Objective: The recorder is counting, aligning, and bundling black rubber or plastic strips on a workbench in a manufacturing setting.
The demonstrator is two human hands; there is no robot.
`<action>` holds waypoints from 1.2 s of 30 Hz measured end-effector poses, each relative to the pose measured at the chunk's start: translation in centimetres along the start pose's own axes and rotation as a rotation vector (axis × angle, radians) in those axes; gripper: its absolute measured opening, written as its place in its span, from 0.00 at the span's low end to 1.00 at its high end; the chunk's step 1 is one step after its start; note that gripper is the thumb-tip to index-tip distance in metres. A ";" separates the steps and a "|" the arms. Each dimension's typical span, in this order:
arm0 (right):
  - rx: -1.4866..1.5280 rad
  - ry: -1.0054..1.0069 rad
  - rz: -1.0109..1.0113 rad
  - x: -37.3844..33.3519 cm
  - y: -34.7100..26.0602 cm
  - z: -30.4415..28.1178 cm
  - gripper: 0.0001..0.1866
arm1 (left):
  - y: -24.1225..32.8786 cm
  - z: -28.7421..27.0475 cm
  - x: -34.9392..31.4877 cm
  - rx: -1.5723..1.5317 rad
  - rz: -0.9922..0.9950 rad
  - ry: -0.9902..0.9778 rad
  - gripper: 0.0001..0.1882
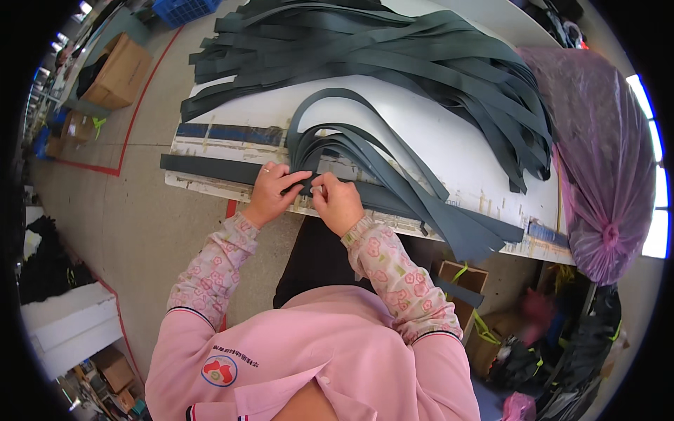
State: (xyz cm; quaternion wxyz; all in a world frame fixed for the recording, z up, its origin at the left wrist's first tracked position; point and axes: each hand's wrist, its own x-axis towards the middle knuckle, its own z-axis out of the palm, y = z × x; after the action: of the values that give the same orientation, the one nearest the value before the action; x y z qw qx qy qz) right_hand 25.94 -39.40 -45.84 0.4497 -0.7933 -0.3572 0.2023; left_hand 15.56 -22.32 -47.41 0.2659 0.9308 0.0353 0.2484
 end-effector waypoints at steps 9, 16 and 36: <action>-0.105 0.009 -0.008 0.4 -0.8 1.5 0.06 | -0.3 -0.3 -0.6 -0.038 0.001 0.019 0.20; -0.132 0.045 -0.008 0.7 -0.6 2.0 0.05 | -0.4 -0.1 -0.4 -0.042 0.008 0.019 0.19; -0.046 0.203 0.216 -7.2 6.8 -13.1 0.05 | -0.2 -0.5 -0.3 0.017 0.047 -0.024 0.22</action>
State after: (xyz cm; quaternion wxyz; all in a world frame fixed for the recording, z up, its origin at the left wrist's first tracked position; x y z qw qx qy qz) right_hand 32.19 -54.61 -44.91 0.4407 -0.8536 -0.2271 0.1599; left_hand 15.08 -21.92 -47.24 0.2524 0.9366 0.0122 0.2429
